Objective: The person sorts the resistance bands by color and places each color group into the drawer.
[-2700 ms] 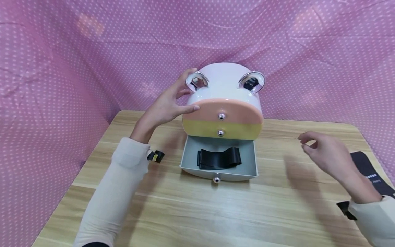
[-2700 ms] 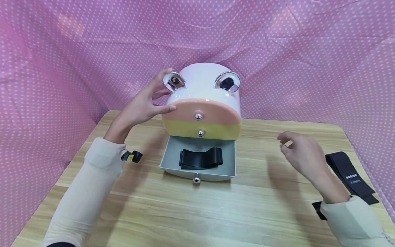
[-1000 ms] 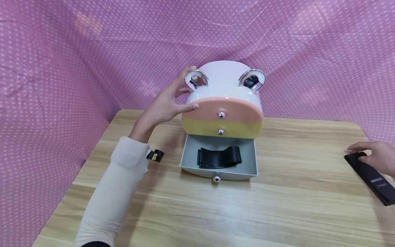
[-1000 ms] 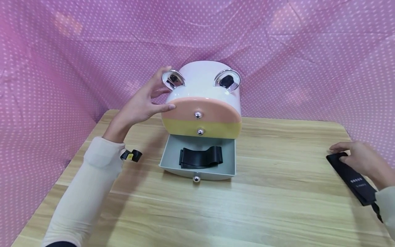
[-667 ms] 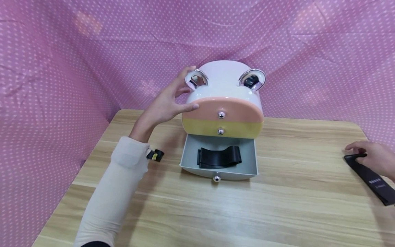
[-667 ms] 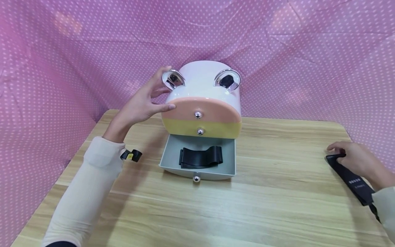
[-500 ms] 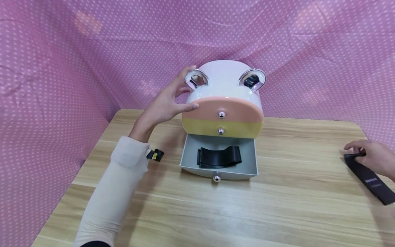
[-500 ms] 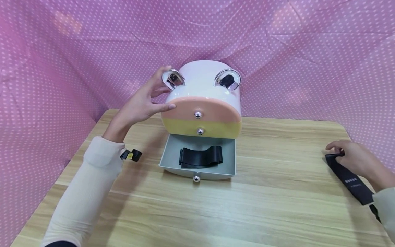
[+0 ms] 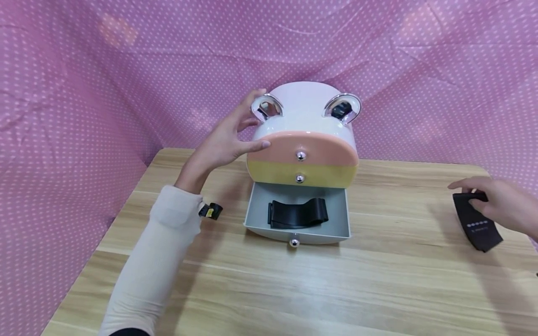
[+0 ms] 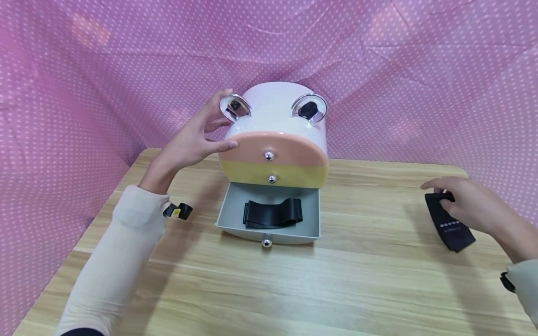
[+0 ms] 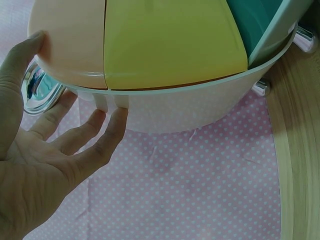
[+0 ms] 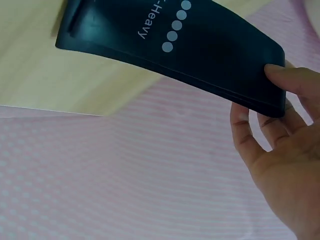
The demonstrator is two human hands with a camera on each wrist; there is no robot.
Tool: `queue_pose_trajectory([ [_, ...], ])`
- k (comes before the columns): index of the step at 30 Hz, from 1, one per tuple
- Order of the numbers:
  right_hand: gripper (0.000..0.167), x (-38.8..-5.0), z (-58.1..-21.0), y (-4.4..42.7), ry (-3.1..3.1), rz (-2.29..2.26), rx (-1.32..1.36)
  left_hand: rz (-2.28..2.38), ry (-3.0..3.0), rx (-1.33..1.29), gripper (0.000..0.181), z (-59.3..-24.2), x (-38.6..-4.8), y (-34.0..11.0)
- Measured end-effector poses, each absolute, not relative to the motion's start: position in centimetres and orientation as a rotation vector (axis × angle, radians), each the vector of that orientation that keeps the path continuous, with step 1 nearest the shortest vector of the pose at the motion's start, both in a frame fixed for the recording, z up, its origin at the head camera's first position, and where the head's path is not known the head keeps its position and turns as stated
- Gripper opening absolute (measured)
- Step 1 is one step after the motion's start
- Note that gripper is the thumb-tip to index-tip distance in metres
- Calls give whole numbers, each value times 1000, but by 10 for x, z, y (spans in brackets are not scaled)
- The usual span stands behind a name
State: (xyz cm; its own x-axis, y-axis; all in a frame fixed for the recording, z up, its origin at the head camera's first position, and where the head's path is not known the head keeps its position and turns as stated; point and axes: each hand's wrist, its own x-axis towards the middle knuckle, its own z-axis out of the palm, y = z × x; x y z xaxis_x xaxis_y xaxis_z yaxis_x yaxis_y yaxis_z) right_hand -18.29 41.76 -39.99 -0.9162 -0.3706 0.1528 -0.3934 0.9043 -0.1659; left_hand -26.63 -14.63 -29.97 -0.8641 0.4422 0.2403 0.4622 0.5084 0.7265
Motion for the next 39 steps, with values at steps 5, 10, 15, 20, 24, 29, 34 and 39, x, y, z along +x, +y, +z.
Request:
queue_pose_trajectory([
  [5,50,-179,-382,396,-2931,252,623,-1331,-2705,-809,102,-300,-266,-146],
  [10,45,-175,-364,379,-2868,201,653,-1335,-2704,-813,102,-300,-267,-146],
  [15,40,-173,-348,362,-2797,177,639,-1338,-2711,-802,102,-300,-266,-145],
  [20,43,-170,-334,346,-2695,235,696,-1335,-2713,-800,102,-300,-266,-145],
  [24,50,-167,-325,331,-2605,315,783,-1334,-2709,-805,102,-301,-266,-145],
  [29,52,-162,-314,310,-2531,378,867,-1333,-2704,-813,102,-301,-267,-145],
  [34,54,-158,-308,290,-2457,422,944,-1329,-2708,-808,102,-301,-266,-145],
  [39,53,-149,-300,270,-2475,439,899,-1347,-2704,-810,101,-301,-266,-145],
])
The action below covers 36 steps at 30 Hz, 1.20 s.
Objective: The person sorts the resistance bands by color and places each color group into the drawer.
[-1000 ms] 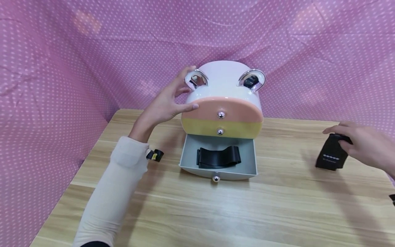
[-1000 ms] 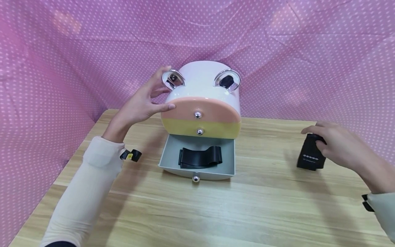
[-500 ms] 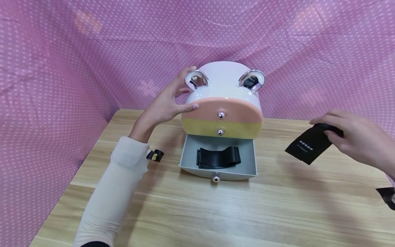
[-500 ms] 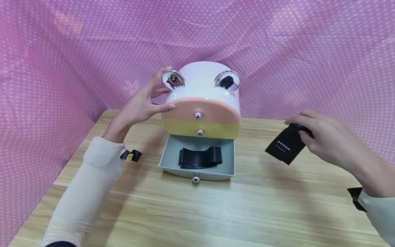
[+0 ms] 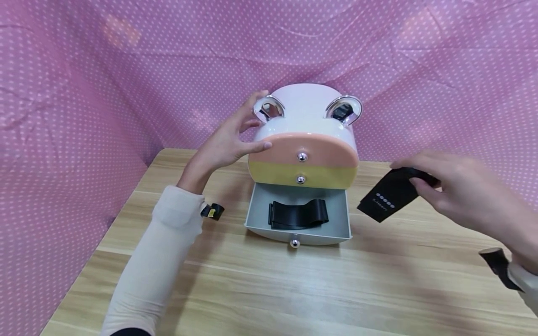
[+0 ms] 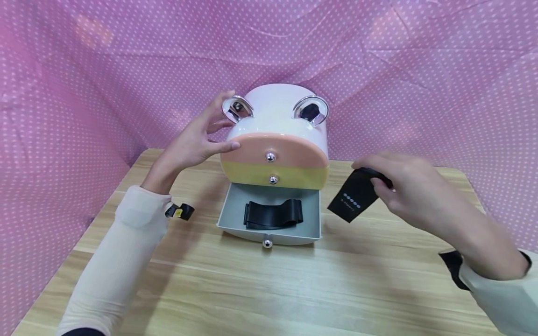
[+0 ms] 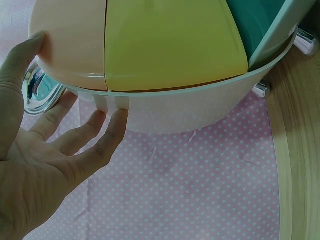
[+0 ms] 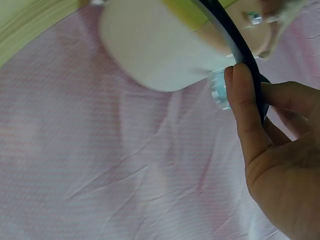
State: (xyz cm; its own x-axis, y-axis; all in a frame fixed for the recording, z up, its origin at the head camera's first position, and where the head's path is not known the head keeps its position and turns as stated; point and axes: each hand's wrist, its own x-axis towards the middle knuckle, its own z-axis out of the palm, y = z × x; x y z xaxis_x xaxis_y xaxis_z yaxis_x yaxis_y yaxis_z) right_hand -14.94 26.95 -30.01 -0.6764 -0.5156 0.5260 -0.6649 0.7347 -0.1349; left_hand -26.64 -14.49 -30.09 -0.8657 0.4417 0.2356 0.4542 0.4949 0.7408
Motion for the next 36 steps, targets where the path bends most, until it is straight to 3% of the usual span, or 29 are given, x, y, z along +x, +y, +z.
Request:
queue_pose_trajectory([
  [11,47,-138,-302,197,-2472,842,955,-1330,-2698,-816,101,-301,-266,-146],
  [20,33,-144,-318,137,-2583,1107,798,-1298,-2708,-801,102,-300,-264,-146],
  [36,34,-161,-348,73,-2591,1549,581,-1315,-2682,-834,101,-301,-264,-146],
])
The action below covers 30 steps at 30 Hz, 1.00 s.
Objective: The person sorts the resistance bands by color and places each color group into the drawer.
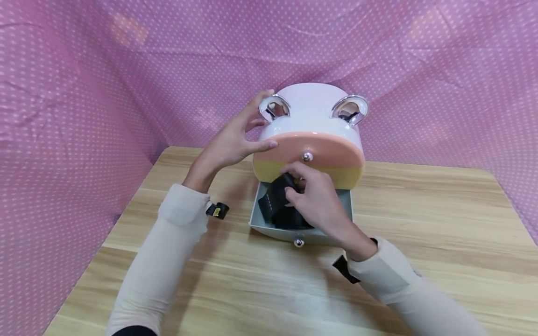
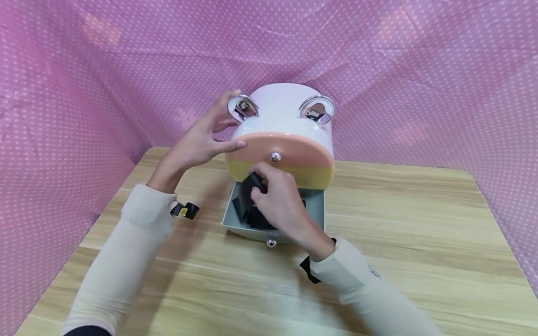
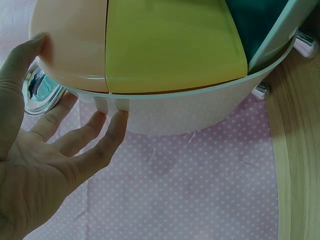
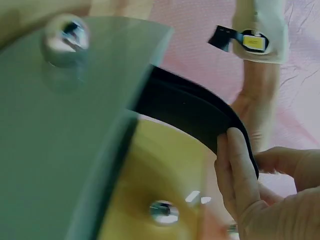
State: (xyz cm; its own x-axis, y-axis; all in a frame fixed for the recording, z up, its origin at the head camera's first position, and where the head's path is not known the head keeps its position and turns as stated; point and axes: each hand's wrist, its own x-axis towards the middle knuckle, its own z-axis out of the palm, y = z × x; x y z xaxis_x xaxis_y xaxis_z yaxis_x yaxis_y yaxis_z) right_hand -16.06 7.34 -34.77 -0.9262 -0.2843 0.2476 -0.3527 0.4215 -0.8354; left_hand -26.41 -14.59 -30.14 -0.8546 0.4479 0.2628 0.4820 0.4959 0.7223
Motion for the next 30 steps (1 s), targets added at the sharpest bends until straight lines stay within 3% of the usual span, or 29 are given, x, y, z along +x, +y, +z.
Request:
queue_pose_trajectory([
  [7,34,-163,-375,77,-2603,1637,396,-1320,-2700,-812,102,-302,-265,-146],
  [19,37,-164,-402,90,-2732,1157,376,-1320,-2701,-808,103,-301,-266,-145],
  [30,42,-168,-409,101,-2872,979,357,-1338,-2689,-809,101,-302,-266,-145],
])
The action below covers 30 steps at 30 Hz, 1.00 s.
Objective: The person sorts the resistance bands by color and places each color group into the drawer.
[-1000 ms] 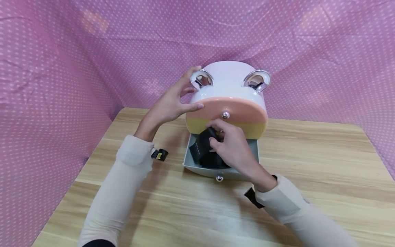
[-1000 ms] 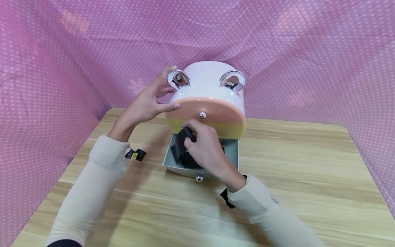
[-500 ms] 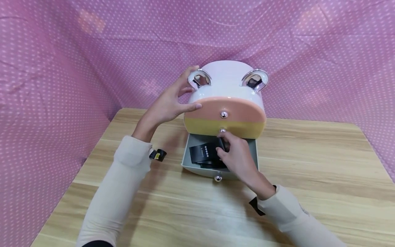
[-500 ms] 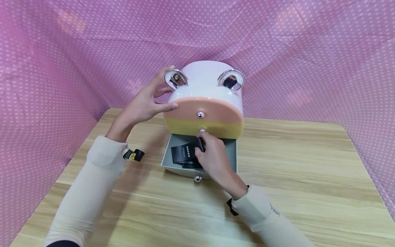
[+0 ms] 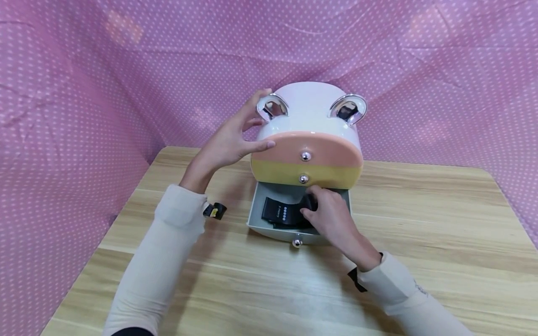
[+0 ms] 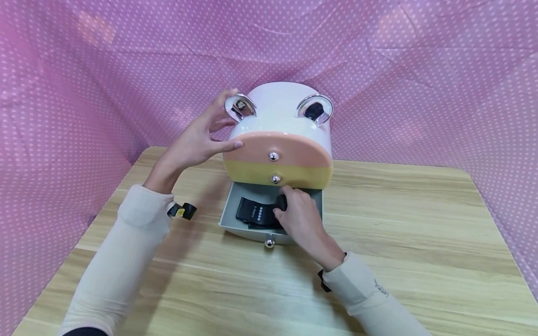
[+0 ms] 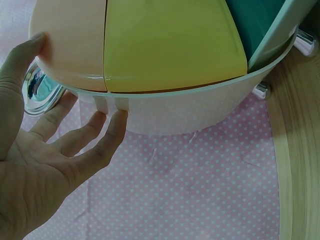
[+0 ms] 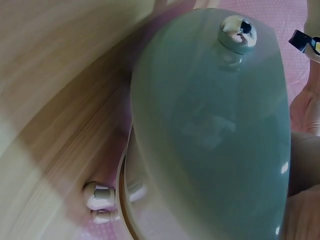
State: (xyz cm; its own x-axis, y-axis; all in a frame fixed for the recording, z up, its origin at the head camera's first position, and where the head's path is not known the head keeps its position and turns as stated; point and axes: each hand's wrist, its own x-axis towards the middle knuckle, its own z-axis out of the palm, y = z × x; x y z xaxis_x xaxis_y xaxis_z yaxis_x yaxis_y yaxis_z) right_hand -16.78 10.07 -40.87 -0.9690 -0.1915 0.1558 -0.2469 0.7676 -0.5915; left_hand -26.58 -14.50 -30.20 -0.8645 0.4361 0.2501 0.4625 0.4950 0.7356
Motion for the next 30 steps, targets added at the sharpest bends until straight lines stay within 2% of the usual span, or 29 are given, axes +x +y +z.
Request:
queue_pose_trajectory([
  [5,45,-164,-406,106,-2864,976,369,-1348,-2695,-806,100,-302,-266,-144],
  [17,32,-138,-400,120,-2765,988,396,-1332,-2710,-793,102,-301,-264,-145],
  [30,25,-108,-408,120,-2526,978,611,-1354,-2693,-811,101,-301,-265,-145],
])
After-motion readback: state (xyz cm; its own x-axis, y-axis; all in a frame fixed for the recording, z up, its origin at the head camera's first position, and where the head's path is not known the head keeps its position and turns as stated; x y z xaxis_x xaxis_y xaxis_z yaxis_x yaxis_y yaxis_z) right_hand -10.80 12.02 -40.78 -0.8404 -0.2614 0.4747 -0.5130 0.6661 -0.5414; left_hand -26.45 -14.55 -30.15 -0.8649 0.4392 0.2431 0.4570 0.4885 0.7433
